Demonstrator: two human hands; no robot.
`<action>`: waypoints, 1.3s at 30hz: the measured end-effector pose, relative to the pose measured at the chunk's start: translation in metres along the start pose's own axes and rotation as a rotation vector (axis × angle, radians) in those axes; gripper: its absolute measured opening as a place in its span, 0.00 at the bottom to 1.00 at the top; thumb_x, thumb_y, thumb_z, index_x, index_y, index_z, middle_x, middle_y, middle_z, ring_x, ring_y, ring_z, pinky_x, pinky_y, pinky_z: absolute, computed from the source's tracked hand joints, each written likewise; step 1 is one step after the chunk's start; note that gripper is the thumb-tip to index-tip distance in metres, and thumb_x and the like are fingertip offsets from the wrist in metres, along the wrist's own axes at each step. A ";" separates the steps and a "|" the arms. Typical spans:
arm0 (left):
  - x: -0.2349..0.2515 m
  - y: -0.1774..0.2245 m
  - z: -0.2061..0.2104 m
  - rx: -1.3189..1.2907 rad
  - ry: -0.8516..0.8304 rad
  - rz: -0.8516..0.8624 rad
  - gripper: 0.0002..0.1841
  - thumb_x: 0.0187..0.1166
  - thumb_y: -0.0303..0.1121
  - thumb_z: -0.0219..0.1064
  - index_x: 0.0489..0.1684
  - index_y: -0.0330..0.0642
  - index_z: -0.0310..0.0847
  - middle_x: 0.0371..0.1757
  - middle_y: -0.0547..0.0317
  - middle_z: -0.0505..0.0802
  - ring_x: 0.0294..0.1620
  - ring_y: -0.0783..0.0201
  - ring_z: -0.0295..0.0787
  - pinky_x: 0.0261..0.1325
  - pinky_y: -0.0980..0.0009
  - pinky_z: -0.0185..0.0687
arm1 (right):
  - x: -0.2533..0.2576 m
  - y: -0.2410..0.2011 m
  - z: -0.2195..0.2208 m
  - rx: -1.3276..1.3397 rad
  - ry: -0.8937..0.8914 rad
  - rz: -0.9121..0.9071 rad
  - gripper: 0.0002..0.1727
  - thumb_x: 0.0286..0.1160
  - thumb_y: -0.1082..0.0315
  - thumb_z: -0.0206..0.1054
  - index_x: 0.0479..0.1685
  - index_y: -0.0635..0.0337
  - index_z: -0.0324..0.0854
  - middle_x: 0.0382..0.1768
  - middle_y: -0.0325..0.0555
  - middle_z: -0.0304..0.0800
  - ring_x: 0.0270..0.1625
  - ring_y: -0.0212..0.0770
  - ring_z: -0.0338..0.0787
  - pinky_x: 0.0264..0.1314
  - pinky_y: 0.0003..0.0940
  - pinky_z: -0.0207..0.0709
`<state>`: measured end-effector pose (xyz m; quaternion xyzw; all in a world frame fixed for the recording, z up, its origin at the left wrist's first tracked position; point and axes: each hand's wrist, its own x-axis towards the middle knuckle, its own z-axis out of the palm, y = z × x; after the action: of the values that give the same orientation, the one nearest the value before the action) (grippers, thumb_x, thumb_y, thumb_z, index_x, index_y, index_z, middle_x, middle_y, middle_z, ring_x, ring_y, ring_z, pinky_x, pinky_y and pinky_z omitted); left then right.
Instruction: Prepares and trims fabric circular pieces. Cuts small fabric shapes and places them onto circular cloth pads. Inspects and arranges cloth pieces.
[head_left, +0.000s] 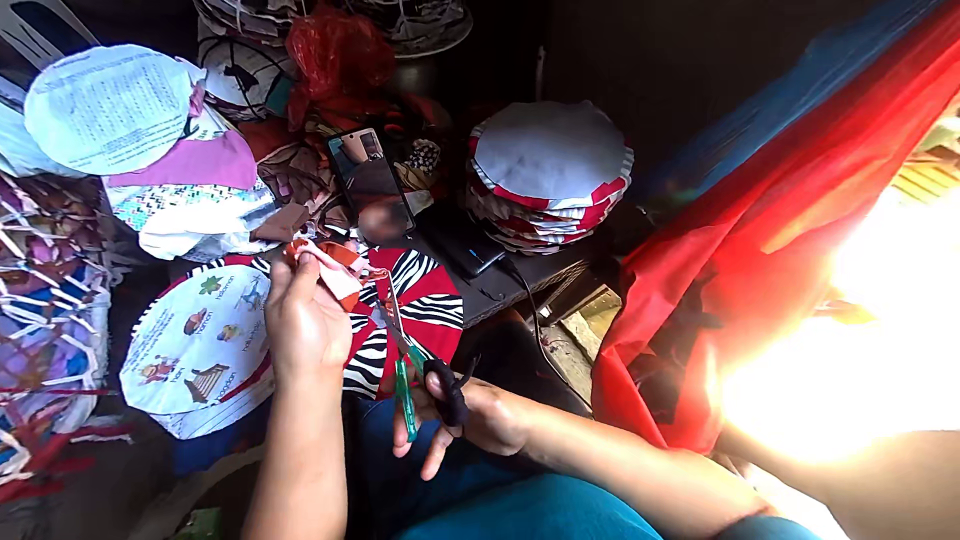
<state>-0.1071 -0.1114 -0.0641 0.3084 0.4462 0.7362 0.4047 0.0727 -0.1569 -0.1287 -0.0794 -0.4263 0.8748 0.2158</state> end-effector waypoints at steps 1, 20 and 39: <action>-0.006 -0.003 0.000 -0.057 0.015 -0.013 0.12 0.95 0.30 0.38 0.65 0.45 0.65 0.51 0.60 0.88 0.55 0.64 0.91 0.63 0.63 0.87 | 0.002 0.001 -0.001 -0.015 0.023 -0.016 0.27 0.87 0.42 0.49 0.70 0.52 0.65 0.44 0.33 0.89 0.49 0.35 0.93 0.40 0.31 0.90; -0.024 -0.010 -0.031 -0.102 -0.227 -0.394 0.30 0.92 0.39 0.25 0.44 0.44 0.81 0.41 0.55 0.96 0.43 0.65 0.96 0.46 0.72 0.92 | 0.012 0.014 -0.005 -0.131 0.105 -0.206 0.15 0.87 0.60 0.54 0.63 0.58 0.73 0.36 0.29 0.87 0.36 0.25 0.90 0.34 0.20 0.84; 0.016 -0.031 0.018 0.550 -0.320 0.043 0.08 0.87 0.27 0.58 0.55 0.33 0.77 0.49 0.56 0.88 0.47 0.71 0.85 0.56 0.70 0.82 | -0.027 0.015 -0.025 -0.259 0.299 -0.370 0.23 0.87 0.48 0.58 0.64 0.58 0.74 0.34 0.28 0.89 0.35 0.24 0.89 0.36 0.20 0.82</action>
<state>-0.0905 -0.0812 -0.0834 0.5278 0.5526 0.5384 0.3554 0.1001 -0.1592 -0.1573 -0.1552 -0.5054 0.7372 0.4207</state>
